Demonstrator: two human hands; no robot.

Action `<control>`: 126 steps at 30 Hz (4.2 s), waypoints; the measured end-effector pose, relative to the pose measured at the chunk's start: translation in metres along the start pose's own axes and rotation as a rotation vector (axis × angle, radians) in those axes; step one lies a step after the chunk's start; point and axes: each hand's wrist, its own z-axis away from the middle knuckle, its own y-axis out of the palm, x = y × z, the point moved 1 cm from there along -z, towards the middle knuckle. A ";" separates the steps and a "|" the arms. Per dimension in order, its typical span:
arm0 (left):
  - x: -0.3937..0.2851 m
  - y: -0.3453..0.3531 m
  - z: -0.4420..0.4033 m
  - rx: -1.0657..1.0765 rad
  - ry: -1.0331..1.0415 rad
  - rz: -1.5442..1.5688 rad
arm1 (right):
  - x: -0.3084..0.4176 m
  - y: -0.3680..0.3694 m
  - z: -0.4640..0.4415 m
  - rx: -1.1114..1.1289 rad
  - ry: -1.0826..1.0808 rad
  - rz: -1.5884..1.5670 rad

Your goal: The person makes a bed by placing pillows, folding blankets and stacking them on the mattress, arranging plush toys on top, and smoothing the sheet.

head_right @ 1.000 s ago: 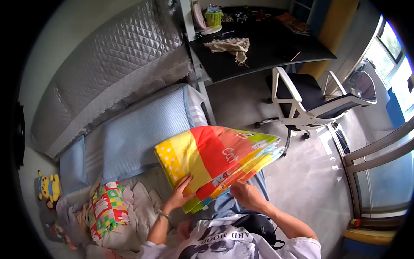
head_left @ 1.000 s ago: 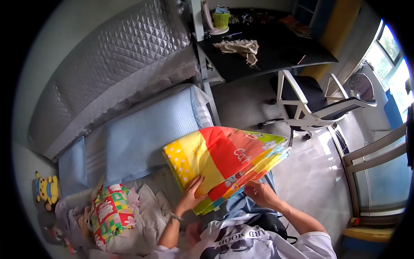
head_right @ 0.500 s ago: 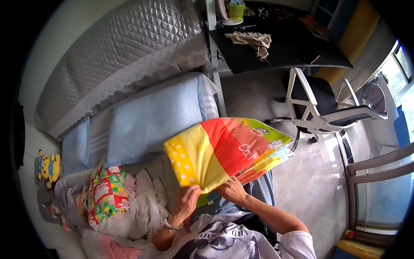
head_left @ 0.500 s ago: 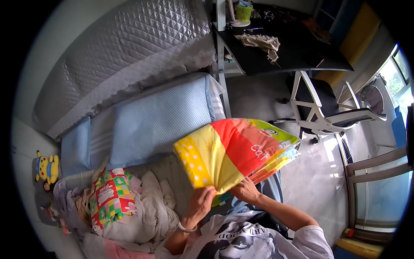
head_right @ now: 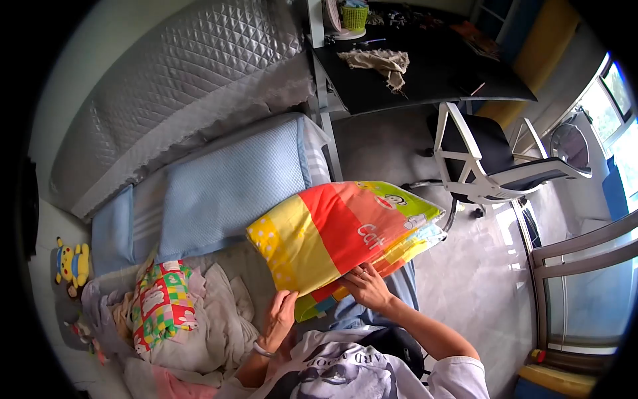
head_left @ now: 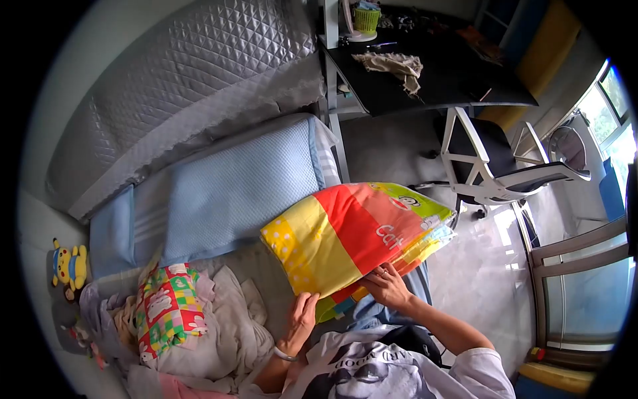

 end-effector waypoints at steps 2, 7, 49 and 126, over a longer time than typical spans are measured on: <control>0.000 0.002 0.003 0.057 -0.003 -0.002 | 0.005 -0.001 -0.001 -0.041 0.023 -0.047; -0.014 0.016 -0.003 0.183 0.000 0.037 | 0.011 -0.011 -0.006 -0.109 0.045 -0.146; -0.005 -0.032 -0.048 0.130 -0.087 0.066 | -0.213 -0.082 0.075 0.092 0.235 0.239; 0.100 0.065 -0.099 -0.539 -0.392 -0.106 | -0.067 -0.038 0.023 0.033 0.619 0.044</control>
